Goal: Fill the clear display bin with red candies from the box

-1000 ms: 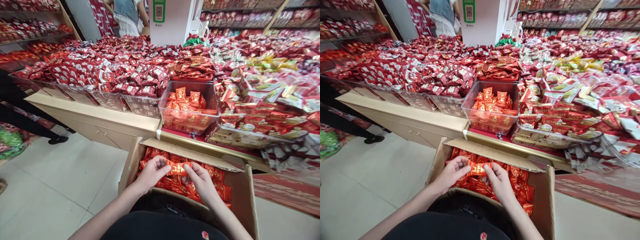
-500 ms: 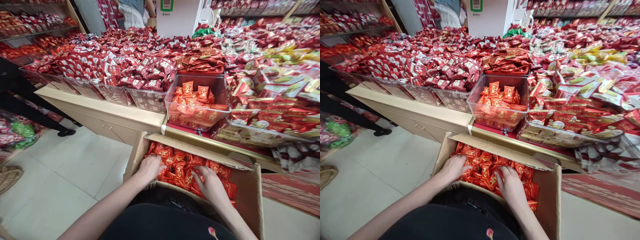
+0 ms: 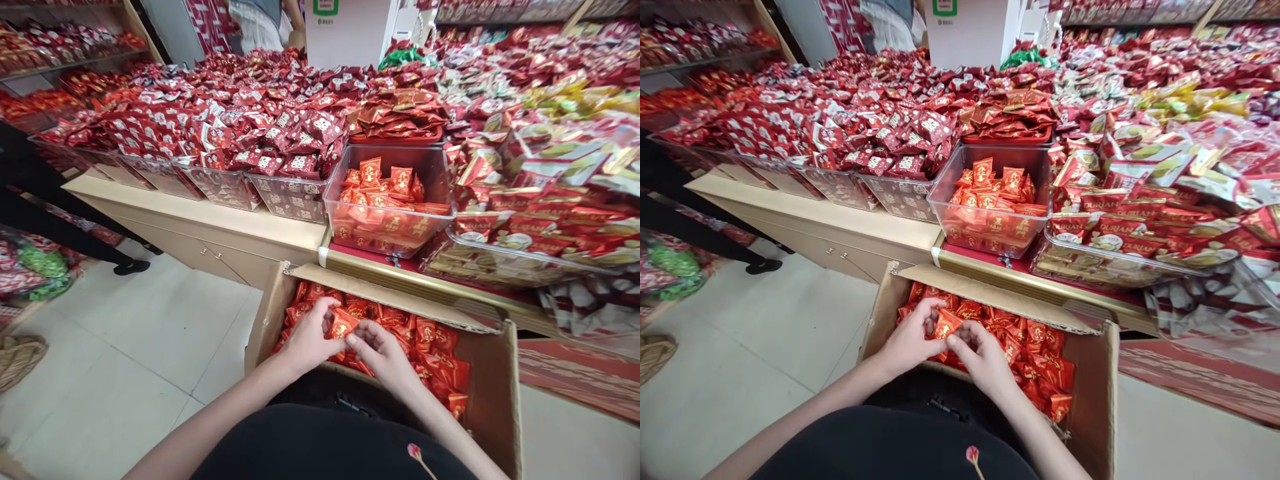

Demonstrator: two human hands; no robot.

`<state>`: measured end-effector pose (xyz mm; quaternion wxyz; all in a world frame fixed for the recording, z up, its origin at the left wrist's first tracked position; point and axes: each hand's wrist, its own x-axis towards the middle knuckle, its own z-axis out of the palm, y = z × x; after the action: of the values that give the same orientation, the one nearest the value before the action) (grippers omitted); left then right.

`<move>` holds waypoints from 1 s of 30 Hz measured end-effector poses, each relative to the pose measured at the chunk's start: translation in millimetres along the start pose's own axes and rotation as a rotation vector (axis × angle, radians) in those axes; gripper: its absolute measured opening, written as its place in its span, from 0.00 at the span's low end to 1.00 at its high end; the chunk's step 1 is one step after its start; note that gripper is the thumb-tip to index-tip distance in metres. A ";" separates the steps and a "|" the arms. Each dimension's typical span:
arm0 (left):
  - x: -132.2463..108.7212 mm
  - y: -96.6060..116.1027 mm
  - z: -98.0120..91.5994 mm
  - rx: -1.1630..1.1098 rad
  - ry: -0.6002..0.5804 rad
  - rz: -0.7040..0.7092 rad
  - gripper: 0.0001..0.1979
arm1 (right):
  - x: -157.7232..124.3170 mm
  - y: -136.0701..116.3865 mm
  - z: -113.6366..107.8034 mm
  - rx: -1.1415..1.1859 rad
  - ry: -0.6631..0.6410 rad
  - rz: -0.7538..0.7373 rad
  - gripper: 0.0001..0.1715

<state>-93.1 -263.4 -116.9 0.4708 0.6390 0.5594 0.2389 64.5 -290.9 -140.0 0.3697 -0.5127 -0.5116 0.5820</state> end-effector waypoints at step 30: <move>-5.8 56.5 -11.7 -0.653 -0.111 0.086 0.30 | -1.7 -45.1 -10.5 0.252 0.240 -0.141 0.09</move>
<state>-76.7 -261.1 -61.4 0.6700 0.4895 0.3994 0.3899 70.8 -281.0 -95.2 0.5291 -0.4910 -0.4216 0.5488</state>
